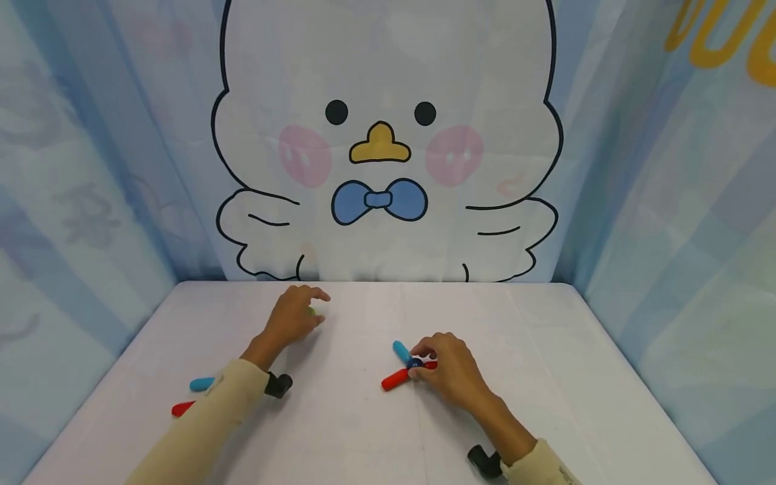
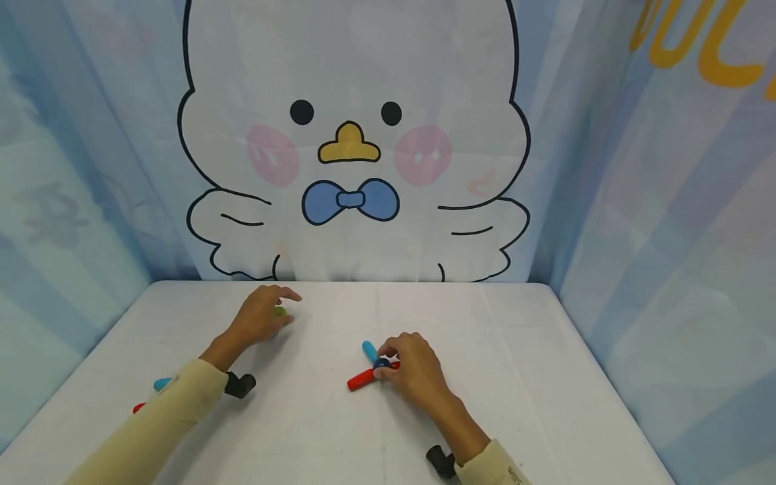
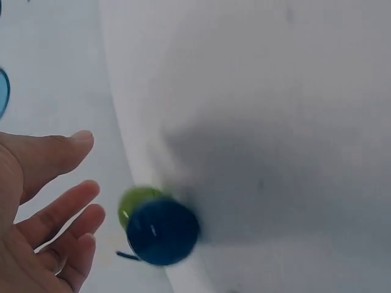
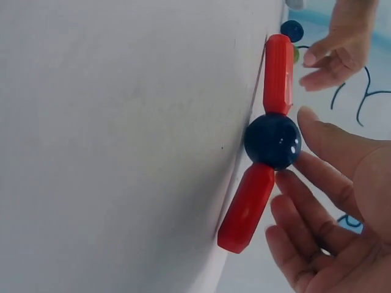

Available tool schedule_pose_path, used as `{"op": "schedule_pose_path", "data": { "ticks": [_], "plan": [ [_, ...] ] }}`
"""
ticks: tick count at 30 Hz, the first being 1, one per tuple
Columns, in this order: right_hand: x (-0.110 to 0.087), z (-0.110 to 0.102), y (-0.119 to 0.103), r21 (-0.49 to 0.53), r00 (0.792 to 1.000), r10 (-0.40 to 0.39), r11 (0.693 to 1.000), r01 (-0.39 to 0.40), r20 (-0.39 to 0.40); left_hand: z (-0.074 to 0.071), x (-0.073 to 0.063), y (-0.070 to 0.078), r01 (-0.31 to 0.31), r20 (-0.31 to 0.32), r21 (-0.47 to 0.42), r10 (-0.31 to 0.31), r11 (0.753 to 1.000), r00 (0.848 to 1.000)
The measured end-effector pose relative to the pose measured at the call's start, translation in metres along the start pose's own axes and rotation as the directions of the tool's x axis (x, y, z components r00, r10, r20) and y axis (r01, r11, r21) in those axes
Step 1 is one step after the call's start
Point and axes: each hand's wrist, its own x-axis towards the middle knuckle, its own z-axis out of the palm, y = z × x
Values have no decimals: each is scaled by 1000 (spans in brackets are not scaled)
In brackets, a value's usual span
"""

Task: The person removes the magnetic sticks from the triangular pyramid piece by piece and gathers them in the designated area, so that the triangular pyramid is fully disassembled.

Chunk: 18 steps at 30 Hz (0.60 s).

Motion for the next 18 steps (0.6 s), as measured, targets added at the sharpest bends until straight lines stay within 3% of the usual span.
{"op": "schedule_pose_path", "data": {
  "ticks": [4,8,18],
  "plan": [
    [1,2,0,-15,1000,11,1000,-12,-9,6,-10,23,-88,-11,53,89,995,996],
    [2,3,0,-9,1000,19,1000,-19,-4,15,-17,44,-140,21,45,140,989,990],
    [2,1,-1,5,999,32,999,-32,29,40,-28,79,-257,112,-74,265,963,958]
  ]
}}
